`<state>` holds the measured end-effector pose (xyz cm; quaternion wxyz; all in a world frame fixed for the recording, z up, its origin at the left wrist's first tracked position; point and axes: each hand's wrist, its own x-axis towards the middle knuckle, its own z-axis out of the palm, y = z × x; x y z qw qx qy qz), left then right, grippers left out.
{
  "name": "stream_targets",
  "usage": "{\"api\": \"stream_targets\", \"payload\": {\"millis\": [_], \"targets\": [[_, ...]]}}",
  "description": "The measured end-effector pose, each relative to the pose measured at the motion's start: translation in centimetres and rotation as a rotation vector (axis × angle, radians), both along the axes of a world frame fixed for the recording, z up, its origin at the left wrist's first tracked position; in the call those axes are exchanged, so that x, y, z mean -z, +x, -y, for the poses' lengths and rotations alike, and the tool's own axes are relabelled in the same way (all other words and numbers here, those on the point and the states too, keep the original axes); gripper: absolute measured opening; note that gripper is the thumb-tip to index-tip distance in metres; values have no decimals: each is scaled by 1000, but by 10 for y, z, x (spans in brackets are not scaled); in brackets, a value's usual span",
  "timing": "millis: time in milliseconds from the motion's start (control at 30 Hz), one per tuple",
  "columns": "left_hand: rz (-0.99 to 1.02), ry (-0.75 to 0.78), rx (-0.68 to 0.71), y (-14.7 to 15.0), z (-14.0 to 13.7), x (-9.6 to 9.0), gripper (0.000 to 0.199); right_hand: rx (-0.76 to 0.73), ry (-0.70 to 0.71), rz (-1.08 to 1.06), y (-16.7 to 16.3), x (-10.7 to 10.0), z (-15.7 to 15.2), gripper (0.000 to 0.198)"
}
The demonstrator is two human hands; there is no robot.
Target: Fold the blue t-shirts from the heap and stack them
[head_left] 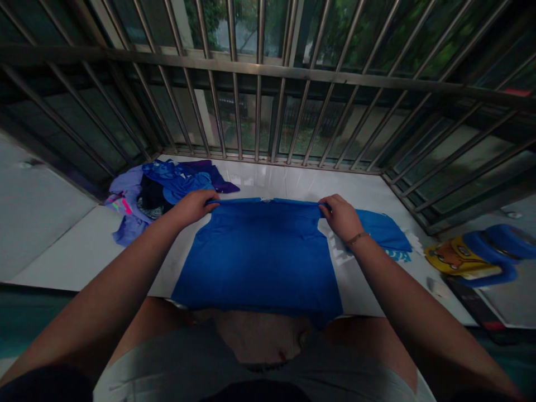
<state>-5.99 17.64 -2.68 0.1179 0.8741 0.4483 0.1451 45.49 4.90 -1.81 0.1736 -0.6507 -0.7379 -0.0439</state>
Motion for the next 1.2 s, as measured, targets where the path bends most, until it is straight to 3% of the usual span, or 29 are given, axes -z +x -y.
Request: {"api": "stream_targets", "payload": {"millis": [200, 333, 467, 800, 933, 1100, 1200], "targets": [[22, -42, 150, -33, 107, 47, 25, -188, -17, 54, -3, 55, 125, 29], [-38, -37, 144, -42, 153, 70, 24, -230, -125, 98, -9, 89, 168, 27], [-80, -9, 120, -46, 165, 75, 26, -232, -142, 104, -9, 92, 174, 30], [-106, -4, -60, -40, 159, 69, 33, -121, -139, -12, -10, 81, 154, 37], [-114, 39, -45, -43, 164, 65, 34, -135, -75, 67, -7, 80, 157, 33], [-107, -7, 56, -58, 181, 67, 38, -217, -146, 101, 3, 91, 176, 44], [-27, -18, -12, -63, 175, 60, 46, -166, -100, 41, 9, 88, 174, 41]]}}
